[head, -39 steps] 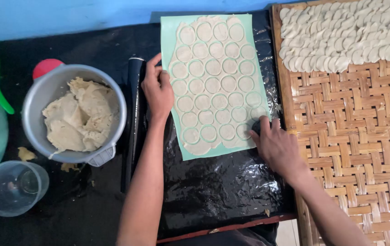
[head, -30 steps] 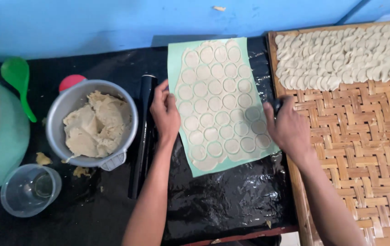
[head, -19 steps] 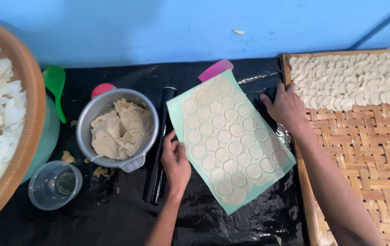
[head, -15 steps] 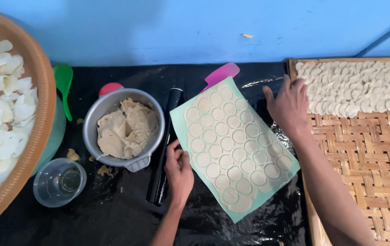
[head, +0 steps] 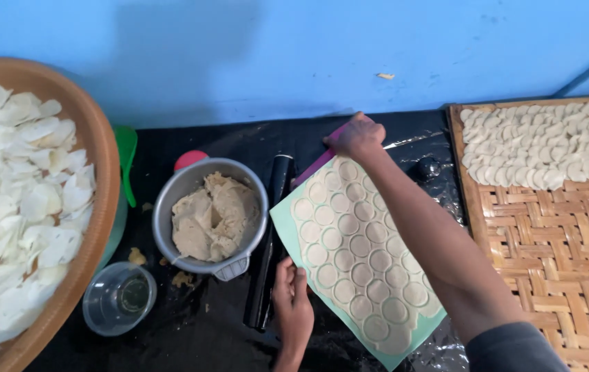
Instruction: Manually press dough into a template and transfer individual cracker circles onto a drying tray.
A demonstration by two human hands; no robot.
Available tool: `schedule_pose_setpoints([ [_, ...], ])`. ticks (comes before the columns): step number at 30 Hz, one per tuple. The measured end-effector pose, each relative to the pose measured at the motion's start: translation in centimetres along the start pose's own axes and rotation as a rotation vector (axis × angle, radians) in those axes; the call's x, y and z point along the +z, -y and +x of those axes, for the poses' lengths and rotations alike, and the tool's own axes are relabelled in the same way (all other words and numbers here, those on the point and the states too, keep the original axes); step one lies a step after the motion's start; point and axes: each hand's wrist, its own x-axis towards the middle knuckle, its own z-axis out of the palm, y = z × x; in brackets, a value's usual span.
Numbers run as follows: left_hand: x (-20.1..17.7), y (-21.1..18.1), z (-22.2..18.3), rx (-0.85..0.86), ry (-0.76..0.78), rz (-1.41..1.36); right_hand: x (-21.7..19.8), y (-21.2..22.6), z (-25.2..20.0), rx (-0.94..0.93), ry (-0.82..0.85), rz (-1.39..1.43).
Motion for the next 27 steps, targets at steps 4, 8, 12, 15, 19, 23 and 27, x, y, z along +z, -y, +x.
schedule_pose_setpoints([
  [4, 0.1, -0.5, -0.4, -0.055, 0.023, -0.025, 1.9, -0.8, 1.8, 0.055, -0.026, 0.097],
  [8, -0.4, -0.4, -0.8, -0.046, 0.060, 0.004, 2.4, -2.0, 1.7, 0.179, -0.069, 0.451],
  [12, -0.7, -1.0, -1.5, -0.130, 0.046, -0.049, 3.9, -4.0, 2.7, 0.309, -0.086, 0.882],
  [15, -1.4, 0.5, -2.3, -0.239, 0.001, -0.066, 6.7, -5.4, 5.2, 0.143, -0.012, 1.275],
  [19, -0.7, -0.1, -2.3, -0.280, 0.044, -0.304, 3.0, -6.4, 1.9, -0.056, 0.028, 1.648],
  [23, 1.1, -1.7, -1.7, -0.283, 0.004, -0.458, -3.2, -9.0, -6.3, -0.240, 0.017, 2.007],
  [27, 3.2, -4.2, -0.5, -0.223, -0.032, -0.500, -5.0, -14.5, -12.9, -0.229, -0.036, 2.144],
])
